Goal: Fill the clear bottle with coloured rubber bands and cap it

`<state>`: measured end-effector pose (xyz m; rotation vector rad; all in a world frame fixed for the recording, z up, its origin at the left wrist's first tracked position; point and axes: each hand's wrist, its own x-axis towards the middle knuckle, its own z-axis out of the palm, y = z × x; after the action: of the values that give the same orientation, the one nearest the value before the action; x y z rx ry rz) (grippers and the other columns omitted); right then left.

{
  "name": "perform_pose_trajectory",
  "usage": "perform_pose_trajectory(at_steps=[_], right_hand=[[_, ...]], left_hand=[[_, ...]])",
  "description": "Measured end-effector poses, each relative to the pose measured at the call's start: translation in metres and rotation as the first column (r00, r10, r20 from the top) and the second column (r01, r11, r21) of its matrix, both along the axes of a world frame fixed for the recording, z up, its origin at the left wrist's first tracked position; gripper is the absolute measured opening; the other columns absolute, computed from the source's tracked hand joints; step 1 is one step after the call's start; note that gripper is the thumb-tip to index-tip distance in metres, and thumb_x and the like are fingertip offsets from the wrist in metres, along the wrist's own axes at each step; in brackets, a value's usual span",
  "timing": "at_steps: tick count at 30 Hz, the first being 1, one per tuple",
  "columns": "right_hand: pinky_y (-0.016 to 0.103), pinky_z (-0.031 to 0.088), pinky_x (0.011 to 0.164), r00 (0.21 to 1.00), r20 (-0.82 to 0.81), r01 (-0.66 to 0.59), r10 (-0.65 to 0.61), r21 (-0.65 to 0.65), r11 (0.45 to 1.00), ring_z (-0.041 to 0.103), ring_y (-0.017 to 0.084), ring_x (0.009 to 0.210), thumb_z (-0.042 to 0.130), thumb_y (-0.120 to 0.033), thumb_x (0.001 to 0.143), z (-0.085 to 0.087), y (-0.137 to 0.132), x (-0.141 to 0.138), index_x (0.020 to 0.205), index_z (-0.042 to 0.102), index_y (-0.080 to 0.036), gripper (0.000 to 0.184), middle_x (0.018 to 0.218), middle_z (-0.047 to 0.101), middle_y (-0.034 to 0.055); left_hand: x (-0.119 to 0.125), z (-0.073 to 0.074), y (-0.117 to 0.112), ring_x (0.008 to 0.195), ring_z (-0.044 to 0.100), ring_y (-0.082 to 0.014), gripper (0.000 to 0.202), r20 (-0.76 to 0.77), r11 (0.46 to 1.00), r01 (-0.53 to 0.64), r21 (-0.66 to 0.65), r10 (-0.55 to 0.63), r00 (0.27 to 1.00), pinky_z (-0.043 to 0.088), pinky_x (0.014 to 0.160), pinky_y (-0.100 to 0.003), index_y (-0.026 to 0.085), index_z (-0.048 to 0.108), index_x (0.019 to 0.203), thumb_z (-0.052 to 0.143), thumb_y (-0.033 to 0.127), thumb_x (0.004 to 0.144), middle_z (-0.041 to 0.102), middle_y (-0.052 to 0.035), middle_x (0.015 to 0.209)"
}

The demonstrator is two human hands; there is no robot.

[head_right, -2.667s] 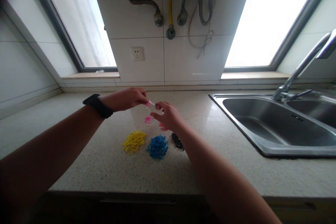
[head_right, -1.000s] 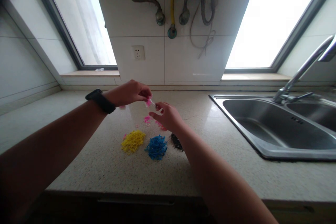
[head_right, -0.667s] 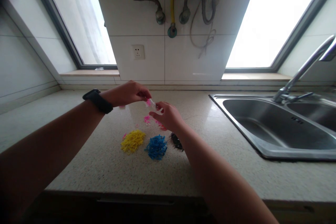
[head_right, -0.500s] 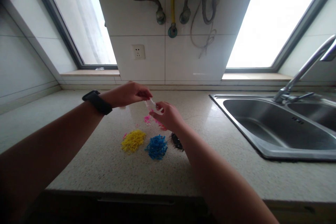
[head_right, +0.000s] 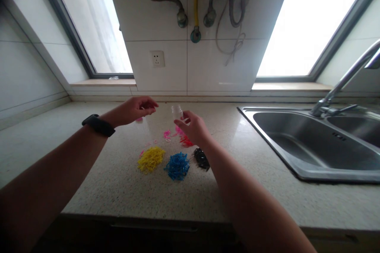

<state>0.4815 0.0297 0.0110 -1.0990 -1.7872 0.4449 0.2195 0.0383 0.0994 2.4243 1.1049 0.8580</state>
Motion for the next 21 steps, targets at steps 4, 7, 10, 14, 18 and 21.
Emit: perform_pose_trajectory(at_steps=[4, 7, 10, 14, 18, 21], right_hand=[[0.031, 0.047, 0.067, 0.999, -0.026, 0.025, -0.024, 0.009, 1.000, 0.060, 0.016, 0.073, 0.066, -0.051, 0.083, 0.000, 0.004, 0.005, 0.100, 0.067, -0.020, 0.036, 0.093, 0.070, 0.0053], [0.031, 0.047, 0.067, 0.999, -0.003, 0.035, -0.035, 0.001, 0.999, 0.059, 0.016, 0.072, 0.065, -0.051, 0.083, 0.000, 0.005, 0.006, 0.101, 0.067, -0.019, 0.036, 0.094, 0.070, 0.0056], [0.032, 0.047, 0.068, 0.999, 0.021, 0.044, -0.044, -0.002, 0.999, 0.060, 0.016, 0.073, 0.065, -0.051, 0.083, 0.000, 0.003, 0.006, 0.102, 0.066, -0.020, 0.036, 0.094, 0.070, 0.0064], [0.032, 0.047, 0.068, 0.998, 0.039, 0.055, -0.055, -0.012, 0.998, 0.060, 0.016, 0.073, 0.066, -0.051, 0.083, 0.001, 0.002, 0.007, 0.102, 0.067, -0.019, 0.037, 0.094, 0.070, 0.0070], [0.031, 0.046, 0.066, 0.998, 0.042, 0.055, -0.054, -0.028, 0.998, 0.060, 0.017, 0.071, 0.066, -0.052, 0.083, 0.000, 0.003, 0.009, 0.102, 0.067, -0.018, 0.039, 0.091, 0.069, 0.0065], [0.031, 0.046, 0.066, 0.998, 0.045, 0.047, -0.046, -0.024, 0.999, 0.060, 0.017, 0.071, 0.066, -0.053, 0.082, 0.000, 0.003, 0.010, 0.103, 0.067, -0.018, 0.041, 0.089, 0.069, 0.0064]], left_hand=[[-0.032, -0.036, 0.003, 0.080, 0.062, -0.0166, 0.034, -0.271, 0.979, -0.031, -0.202, -0.025, 0.962, 0.047, 0.071, -0.029, 0.017, 0.070, 0.109, 0.064, 0.041, 0.086, 0.070, -0.0065, 0.093], [-0.050, -0.061, -0.001, 0.085, 0.062, -0.0175, 0.037, -0.300, 0.958, 0.000, -0.286, -0.089, 0.950, 0.046, 0.075, -0.028, 0.019, 0.071, 0.111, 0.065, 0.044, 0.084, 0.070, -0.0072, 0.102], [-0.060, -0.076, -0.008, 0.088, 0.061, -0.0175, 0.038, -0.281, 0.936, 0.005, -0.351, -0.110, 0.953, 0.045, 0.076, -0.027, 0.021, 0.072, 0.111, 0.067, 0.046, 0.083, 0.070, -0.0063, 0.105], [-0.064, -0.083, -0.013, 0.083, 0.059, -0.0167, 0.033, -0.277, 0.904, 0.029, -0.428, -0.161, 0.947, 0.043, 0.073, -0.026, 0.021, 0.076, 0.102, 0.069, 0.046, 0.081, 0.069, -0.0046, 0.091], [-0.062, -0.083, -0.016, 0.079, 0.058, -0.0158, 0.029, -0.259, 0.880, 0.071, -0.469, -0.214, 0.942, 0.042, 0.072, -0.025, 0.020, 0.077, 0.098, 0.070, 0.042, 0.081, 0.068, -0.0043, 0.086], [-0.060, -0.083, -0.016, 0.079, 0.059, -0.0159, 0.027, -0.252, 0.873, 0.083, -0.480, -0.228, 0.940, 0.042, 0.072, -0.026, 0.019, 0.078, 0.095, 0.069, 0.041, 0.081, 0.069, -0.0051, 0.088]])
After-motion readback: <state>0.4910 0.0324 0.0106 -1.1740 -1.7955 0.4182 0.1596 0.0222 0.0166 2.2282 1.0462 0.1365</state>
